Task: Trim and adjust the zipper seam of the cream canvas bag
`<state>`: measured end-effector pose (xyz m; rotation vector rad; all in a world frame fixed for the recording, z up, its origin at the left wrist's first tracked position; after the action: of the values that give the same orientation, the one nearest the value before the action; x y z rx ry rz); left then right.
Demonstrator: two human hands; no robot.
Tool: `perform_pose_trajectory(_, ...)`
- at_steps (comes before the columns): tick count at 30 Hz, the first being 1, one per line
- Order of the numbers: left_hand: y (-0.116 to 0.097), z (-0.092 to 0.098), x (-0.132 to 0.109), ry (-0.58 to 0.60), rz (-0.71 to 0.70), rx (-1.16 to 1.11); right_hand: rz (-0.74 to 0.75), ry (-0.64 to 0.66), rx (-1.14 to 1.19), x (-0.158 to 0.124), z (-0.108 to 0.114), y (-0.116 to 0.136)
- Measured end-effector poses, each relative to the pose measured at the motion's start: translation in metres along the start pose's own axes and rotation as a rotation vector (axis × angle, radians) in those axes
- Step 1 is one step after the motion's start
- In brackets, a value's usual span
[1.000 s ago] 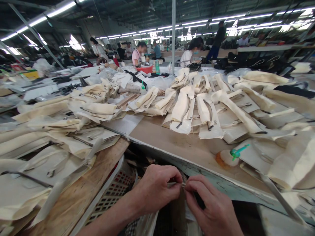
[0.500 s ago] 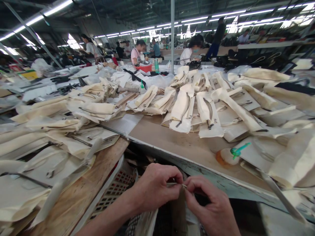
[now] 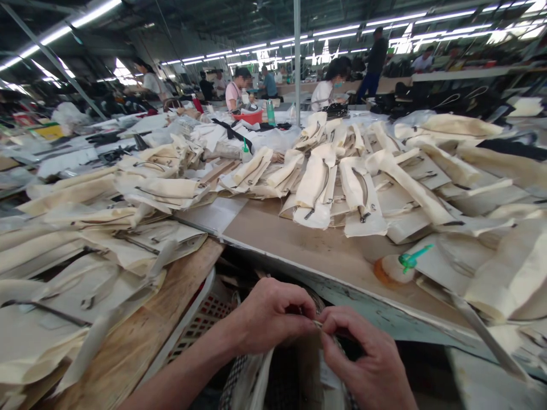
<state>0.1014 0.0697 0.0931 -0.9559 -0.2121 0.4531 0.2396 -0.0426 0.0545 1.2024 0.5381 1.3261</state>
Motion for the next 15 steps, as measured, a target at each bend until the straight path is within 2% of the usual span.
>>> perform_pose_trajectory(8, 0.0003, -0.0018, 0.0020, 0.006, 0.009, -0.011, -0.001, 0.004, 0.045, -0.0008, 0.0011, -0.0009)
perform_pose_trajectory(15, -0.0056, -0.0055, -0.0009, -0.045, 0.028, 0.022, -0.031, 0.000, 0.082, -0.0030, 0.0018, -0.0021)
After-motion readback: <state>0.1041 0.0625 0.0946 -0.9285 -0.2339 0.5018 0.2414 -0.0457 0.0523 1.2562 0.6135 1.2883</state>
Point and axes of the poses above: each hand's wrist, its own x-axis towards the middle knuckle, its own z-axis out of the back of the hand, y = z × x, the point moved 2 cm from there along x, towards the middle knuckle, and after that the axes turned 2 degrees about -z, right-handed, at the moved point
